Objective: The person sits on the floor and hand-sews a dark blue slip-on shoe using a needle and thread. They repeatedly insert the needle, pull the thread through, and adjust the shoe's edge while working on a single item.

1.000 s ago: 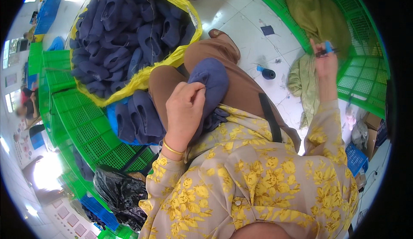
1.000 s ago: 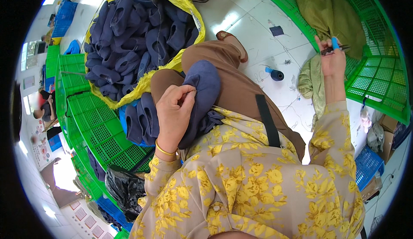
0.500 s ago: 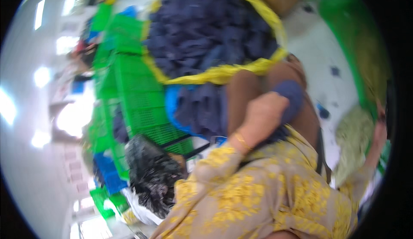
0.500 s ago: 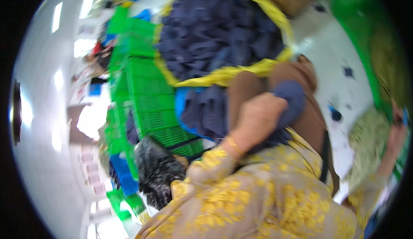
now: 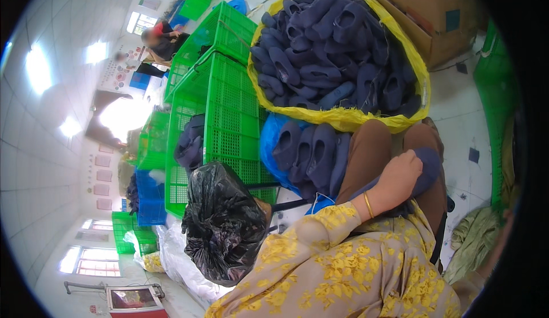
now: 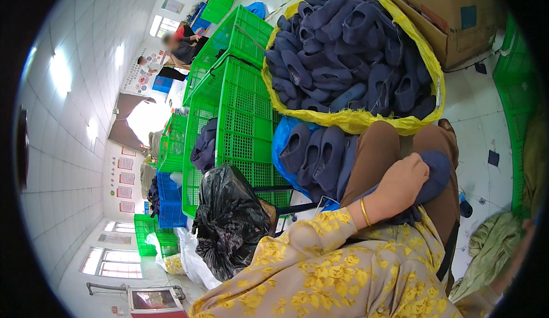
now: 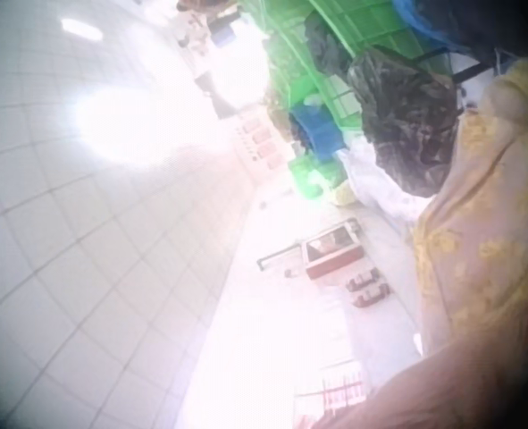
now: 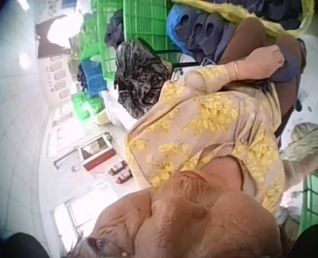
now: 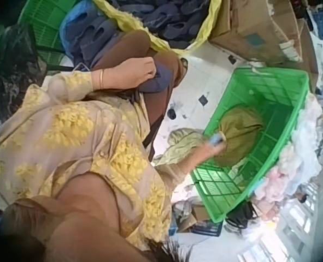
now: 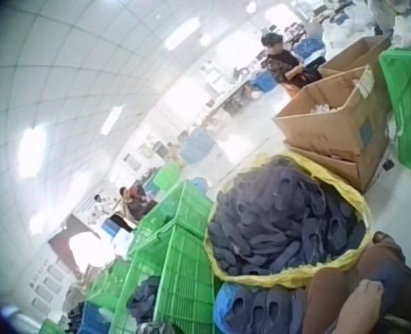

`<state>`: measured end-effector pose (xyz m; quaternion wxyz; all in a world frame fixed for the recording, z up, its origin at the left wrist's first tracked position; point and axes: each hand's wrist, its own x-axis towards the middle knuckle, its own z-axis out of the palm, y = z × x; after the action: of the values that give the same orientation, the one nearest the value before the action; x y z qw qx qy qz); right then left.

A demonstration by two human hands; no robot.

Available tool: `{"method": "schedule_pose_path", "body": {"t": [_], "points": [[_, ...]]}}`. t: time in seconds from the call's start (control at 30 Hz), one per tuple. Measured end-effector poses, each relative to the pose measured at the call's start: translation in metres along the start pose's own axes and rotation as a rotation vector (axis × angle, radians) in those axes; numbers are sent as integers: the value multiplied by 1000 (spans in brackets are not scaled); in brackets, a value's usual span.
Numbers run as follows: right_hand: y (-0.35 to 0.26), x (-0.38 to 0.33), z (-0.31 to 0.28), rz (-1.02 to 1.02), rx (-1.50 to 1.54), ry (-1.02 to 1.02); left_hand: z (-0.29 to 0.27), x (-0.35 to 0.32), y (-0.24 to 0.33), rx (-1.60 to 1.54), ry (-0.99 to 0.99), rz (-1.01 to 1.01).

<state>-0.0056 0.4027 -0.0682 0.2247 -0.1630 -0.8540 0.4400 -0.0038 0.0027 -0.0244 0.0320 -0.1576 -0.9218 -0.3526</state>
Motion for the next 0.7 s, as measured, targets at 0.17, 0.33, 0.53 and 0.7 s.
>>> {"method": "schedule_pose_path", "body": {"t": [0.17, 0.33, 0.53, 0.7], "points": [[-49, -59, 74, -193, 58, -674, 1, 7, -12, -243, 28, -191], [-172, -78, 117, -442, -24, -941, -12, 8, -19, -312, -60, -253], [-169, -83, 133, -483, -240, -1091, -20, 3, -28, -626, -263, -545], [-178, -86, 129, -523, -320, -1088, -26, 0, -23, -700, -290, -586]]}}
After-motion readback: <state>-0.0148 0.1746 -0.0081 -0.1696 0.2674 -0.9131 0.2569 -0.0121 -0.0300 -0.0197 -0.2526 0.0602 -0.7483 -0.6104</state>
